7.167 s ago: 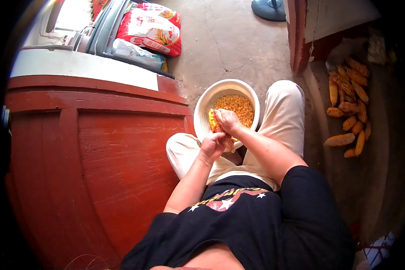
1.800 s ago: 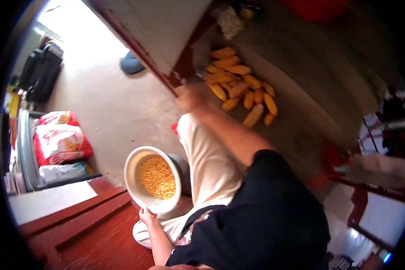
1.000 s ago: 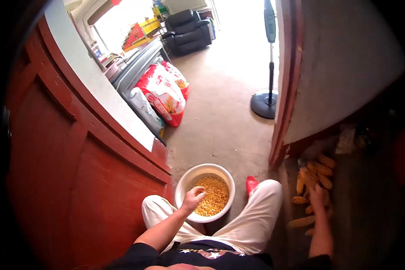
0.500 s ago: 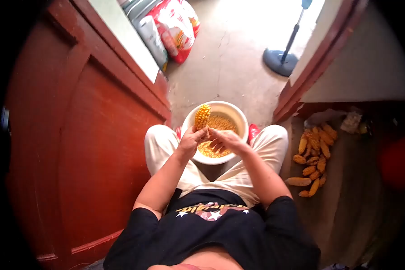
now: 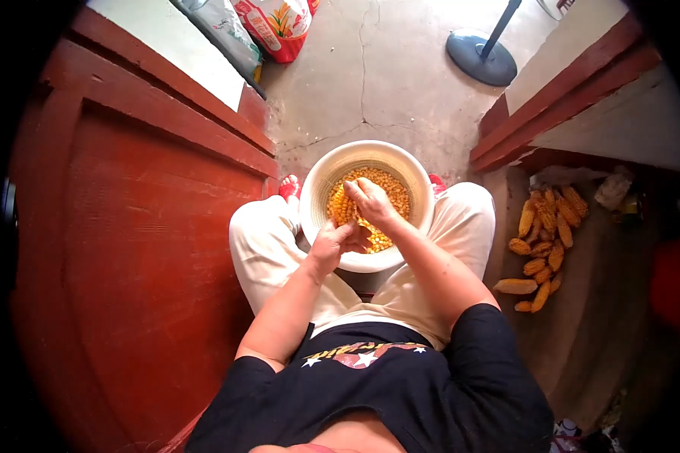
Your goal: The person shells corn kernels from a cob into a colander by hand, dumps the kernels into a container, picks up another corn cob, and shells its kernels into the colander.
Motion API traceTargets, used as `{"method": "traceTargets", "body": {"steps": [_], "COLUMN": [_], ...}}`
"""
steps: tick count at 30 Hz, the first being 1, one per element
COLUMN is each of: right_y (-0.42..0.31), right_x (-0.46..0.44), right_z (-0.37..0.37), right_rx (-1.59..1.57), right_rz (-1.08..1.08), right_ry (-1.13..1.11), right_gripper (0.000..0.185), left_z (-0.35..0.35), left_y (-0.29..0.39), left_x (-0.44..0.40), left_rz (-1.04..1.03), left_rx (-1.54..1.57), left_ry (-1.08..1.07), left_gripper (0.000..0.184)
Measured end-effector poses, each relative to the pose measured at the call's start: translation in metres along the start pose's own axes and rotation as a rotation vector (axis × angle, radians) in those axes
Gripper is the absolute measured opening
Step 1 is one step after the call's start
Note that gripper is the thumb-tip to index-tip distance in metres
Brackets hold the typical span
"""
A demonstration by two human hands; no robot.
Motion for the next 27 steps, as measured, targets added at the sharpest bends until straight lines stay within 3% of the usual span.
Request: {"method": "traceTargets", "body": {"steps": [2,12,16,18,20,21,24,25,27], "right_y": [0.003,-0.007,0.002,0.006,0.002,0.0,0.001,0.01,0.02], "right_x": [0.0,0.006,0.014,0.015,0.011,0.012,0.01,0.008,0.012], "right_z": [-0.007,-0.006,-0.002,0.0,0.005,0.01,0.014,0.01,0.006], "right_rx": [0.25,0.138,0.293,0.294,-0.024,-0.207,-0.179,-0.026,-0.006], "right_rz": [0.006,0.075,0.069,0.168,0.014,-0.292,-0.382,-0.346,-0.216], "right_ry": [0.073,0.138,0.123,0.19,0.121,0.017,-0.046,-0.052,-0.031], "right_gripper": [0.033,0.025,0.025,0.025,0.026,0.03,0.039,0.048,0.05], "left_z": [-0.007,0.0,-0.004,-0.003,-0.004,-0.004,-0.003,-0.002,-0.001], "left_y": [0.001,-0.015,-0.016,-0.014,-0.007,-0.005,-0.007,-0.009,-0.012], "left_x": [-0.001,-0.012,-0.01,-0.008,-0.007,-0.009,-0.014,-0.017,-0.019], "left_rz": [0.056,0.103,0.154,0.25,0.207,0.168,0.118,0.11,0.086], "left_rx": [0.109,0.266,0.308,0.506,0.429,0.342,0.231,0.174,0.099], "left_ry": [-0.117,-0.16,-0.22,-0.264,-0.237,-0.18,-0.077,-0.05,-0.024], "left_gripper": [0.024,0.022,0.024,0.024,0.023,0.023,0.022,0.021,0.02]}}
Point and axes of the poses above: each hand's wrist, its own x-axis away from the middle knuckle, its own z-axis out of the back of the hand, y = z × x, the point moved 3 cm from there along -x, towards the middle knuckle, and after that the axes turned 11 degrees about z, right-handed, at the moved point
